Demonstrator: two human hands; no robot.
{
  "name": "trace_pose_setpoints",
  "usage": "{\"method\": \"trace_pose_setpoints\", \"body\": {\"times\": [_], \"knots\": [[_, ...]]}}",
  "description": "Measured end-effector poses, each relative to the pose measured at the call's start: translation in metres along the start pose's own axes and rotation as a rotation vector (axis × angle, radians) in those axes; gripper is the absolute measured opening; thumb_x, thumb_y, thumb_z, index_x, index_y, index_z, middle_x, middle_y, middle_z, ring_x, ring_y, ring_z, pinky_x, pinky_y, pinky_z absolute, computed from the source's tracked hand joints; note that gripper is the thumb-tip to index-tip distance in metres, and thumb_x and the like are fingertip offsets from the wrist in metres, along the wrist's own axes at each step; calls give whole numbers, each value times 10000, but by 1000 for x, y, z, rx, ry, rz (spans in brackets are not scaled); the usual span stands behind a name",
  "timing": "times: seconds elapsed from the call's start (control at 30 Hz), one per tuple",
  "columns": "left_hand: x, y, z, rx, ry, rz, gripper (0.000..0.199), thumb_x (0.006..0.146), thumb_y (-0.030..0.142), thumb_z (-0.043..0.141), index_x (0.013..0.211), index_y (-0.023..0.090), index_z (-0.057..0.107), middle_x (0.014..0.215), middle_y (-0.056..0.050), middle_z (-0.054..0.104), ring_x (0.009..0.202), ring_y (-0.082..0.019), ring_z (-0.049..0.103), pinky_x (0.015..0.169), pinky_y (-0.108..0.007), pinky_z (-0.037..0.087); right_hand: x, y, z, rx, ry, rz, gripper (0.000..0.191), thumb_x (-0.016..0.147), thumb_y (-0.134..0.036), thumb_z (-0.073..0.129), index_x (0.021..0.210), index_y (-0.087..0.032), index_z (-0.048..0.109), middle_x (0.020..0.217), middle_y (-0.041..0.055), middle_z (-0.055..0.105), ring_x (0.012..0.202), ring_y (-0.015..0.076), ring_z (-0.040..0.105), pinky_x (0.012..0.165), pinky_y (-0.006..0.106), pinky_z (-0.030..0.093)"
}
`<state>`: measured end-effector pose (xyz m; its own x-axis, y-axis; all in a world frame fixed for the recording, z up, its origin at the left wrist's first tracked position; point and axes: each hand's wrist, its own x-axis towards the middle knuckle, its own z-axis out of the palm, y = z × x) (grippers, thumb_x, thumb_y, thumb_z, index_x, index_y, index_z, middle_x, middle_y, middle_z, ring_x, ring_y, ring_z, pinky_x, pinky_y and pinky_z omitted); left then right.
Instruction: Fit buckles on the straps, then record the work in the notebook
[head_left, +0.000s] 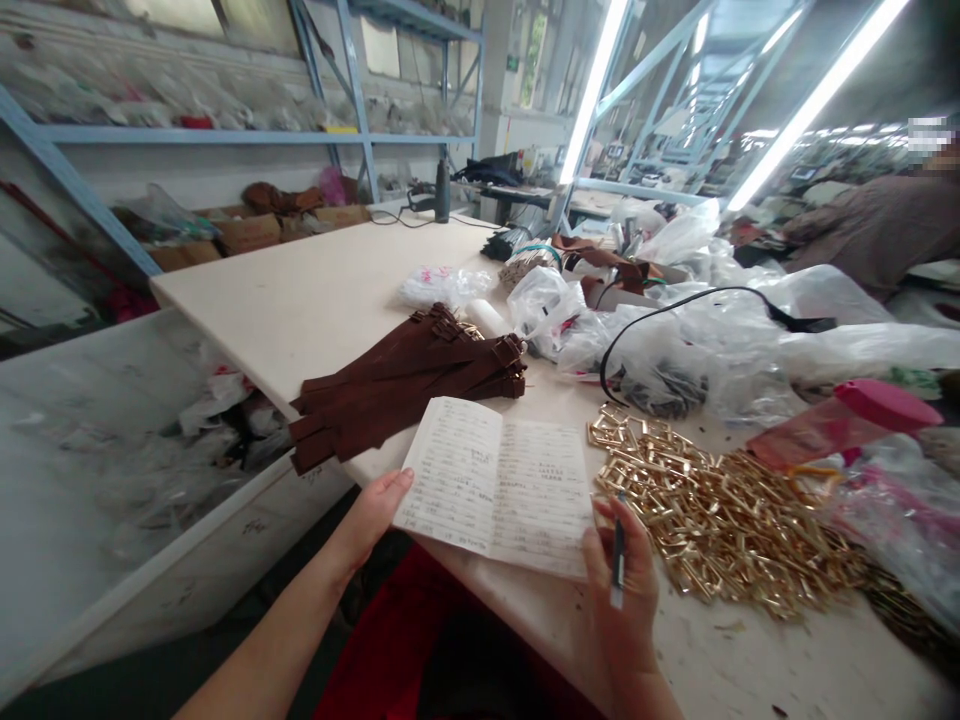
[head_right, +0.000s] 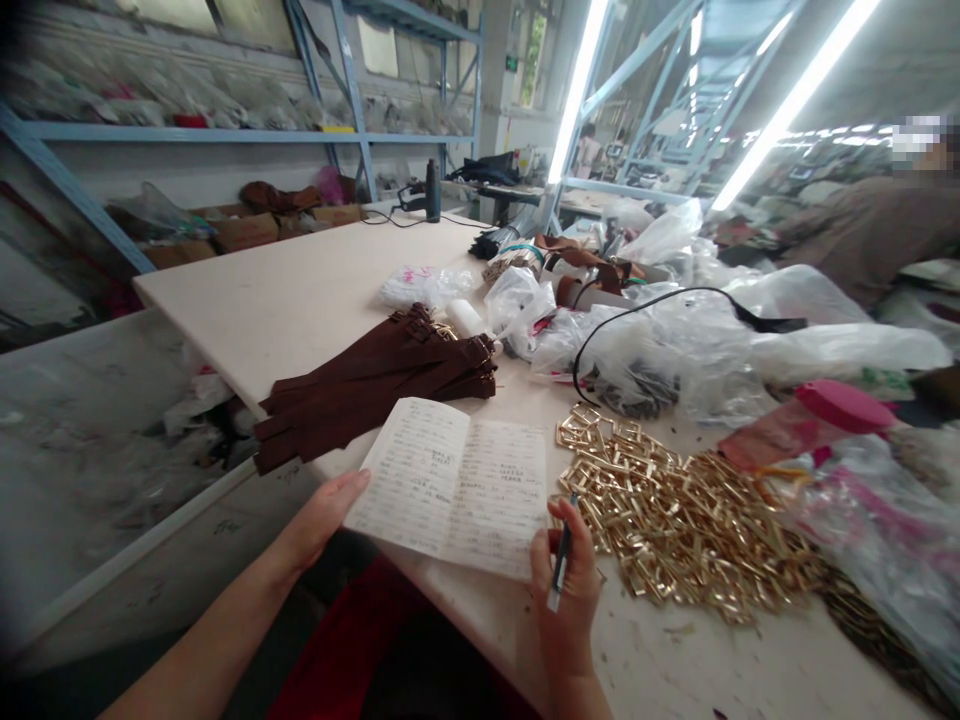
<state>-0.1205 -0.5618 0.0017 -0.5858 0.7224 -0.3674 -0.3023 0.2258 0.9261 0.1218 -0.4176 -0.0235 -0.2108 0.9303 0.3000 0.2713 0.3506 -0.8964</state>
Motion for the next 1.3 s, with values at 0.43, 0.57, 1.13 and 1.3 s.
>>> {"method": "trace_pose_setpoints", "body": {"times": [0.43, 0.57, 1.13, 1.3], "knots": [[2, -2, -1, -13, 6, -18, 489, 719, 527, 603, 942, 95, 654, 817, -115, 712, 780, -278, 653, 660, -321, 495, -1, 1, 0, 22, -3, 17, 417, 798, -305, 550, 1200, -225, 474, 1081, 98, 587, 684, 134, 560, 611, 282, 481], [2, -3, -1, -19, 4, -19, 490, 724, 525, 600, 967, 102, 649, 816, -107, 712, 762, -272, 655, 662, -324, 495, -1, 2, 1, 24, 4, 12, 420, 801, -293, 550, 1209, -235, 468, 1102, 90, 582, 687, 126, 554, 623, 273, 476], [2, -5, -1, -30, -4, -29, 470, 745, 503, 586, 976, 96, 636, 817, -109, 711, 749, -259, 657, 668, -332, 502, 0, 6, 1, 14, 3, -9, 420, 803, -288, 543, 1212, -232, 464, 1094, 95, 585, 689, 127, 558, 633, 290, 486], [3, -5, -1, -33, 0, -27, 481, 738, 506, 593, 989, 98, 633, 824, -113, 711, 753, -268, 657, 660, -330, 504, 0, 5, 0, 14, -3, -3, 418, 804, -289, 542, 1210, -228, 470, 1091, 95, 586, 680, 123, 557, 619, 279, 482]]}}
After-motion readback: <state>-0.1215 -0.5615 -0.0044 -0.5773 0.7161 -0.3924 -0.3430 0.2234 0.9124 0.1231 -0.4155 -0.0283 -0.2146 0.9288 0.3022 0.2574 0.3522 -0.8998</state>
